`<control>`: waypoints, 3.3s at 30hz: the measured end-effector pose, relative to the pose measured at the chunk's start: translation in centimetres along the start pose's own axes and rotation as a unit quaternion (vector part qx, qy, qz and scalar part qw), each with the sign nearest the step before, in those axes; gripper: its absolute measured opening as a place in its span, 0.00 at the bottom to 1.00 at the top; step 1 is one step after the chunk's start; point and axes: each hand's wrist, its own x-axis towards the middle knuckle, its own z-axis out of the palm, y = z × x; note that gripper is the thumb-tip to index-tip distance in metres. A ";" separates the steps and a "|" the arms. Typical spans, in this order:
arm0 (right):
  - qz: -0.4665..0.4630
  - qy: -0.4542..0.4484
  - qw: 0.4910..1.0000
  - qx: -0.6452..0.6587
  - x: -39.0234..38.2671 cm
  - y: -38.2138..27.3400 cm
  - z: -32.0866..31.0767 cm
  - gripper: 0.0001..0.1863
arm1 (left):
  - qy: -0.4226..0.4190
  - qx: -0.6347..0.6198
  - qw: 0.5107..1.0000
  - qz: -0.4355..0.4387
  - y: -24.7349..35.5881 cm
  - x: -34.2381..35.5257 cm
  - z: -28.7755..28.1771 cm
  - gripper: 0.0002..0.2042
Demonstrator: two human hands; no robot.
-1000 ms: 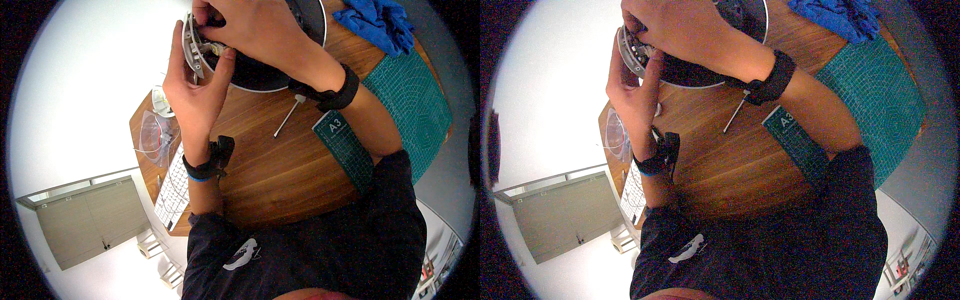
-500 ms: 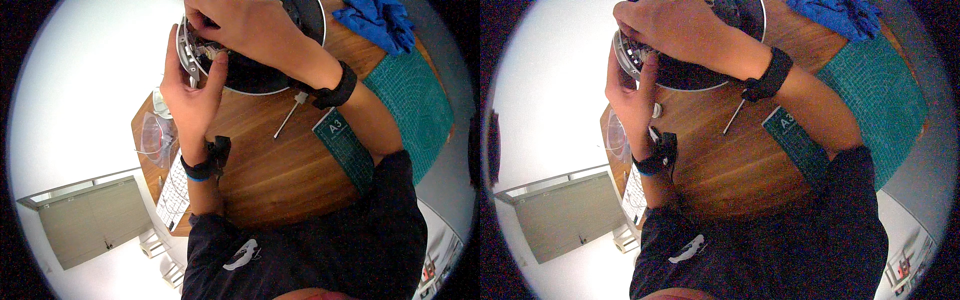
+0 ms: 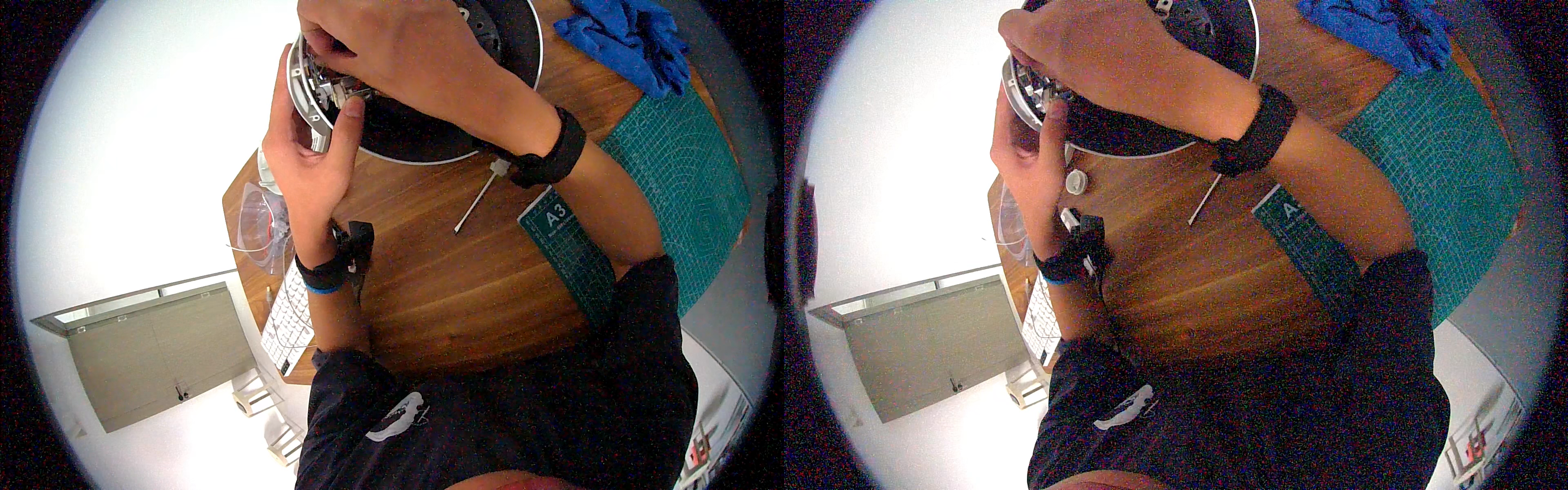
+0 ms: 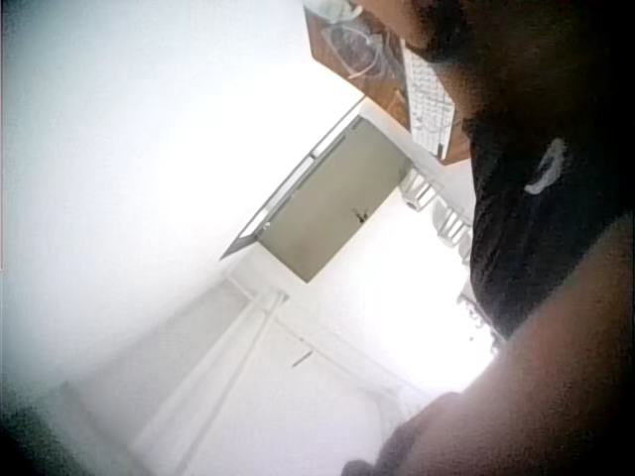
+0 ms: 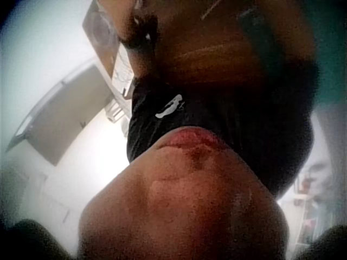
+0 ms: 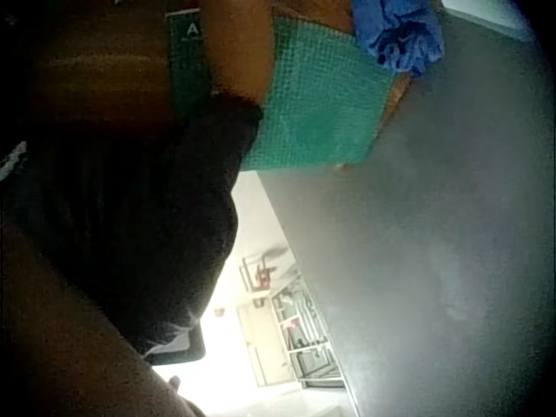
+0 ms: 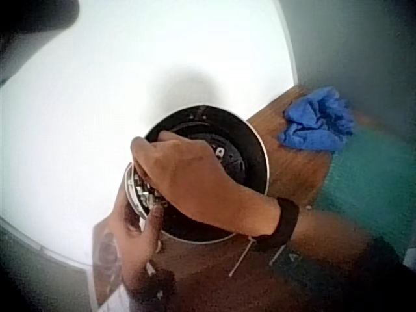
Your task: The person works on the internal wiring of a white cylindrical appliance, connecting wires and adjusting components inside the housing. They handle a small plastic bag of parts, a screwdriver, and a blue cloth while assembling the device on a wooden desk.
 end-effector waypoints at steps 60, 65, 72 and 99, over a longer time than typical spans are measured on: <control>0.032 -0.056 0.997 0.052 0.7 -0.5 -1.3 0.13 | 0.030 0.103 0.994 0.025 0.3 -0.1 -0.3 0.24; 0.043 -0.062 0.996 0.050 0.6 -0.3 -1.2 0.12 | 0.037 0.085 0.994 -0.056 1.3 -0.3 0.0 0.24; 0.017 -0.044 0.997 0.065 0.4 -0.2 -0.9 0.11 | 0.045 0.104 0.990 -0.078 1.2 -0.5 0.1 0.24; 0.014 -0.046 0.998 0.042 0.3 -0.3 -1.1 0.10 | 0.032 0.044 0.996 -0.074 1.7 -0.3 0.6 0.24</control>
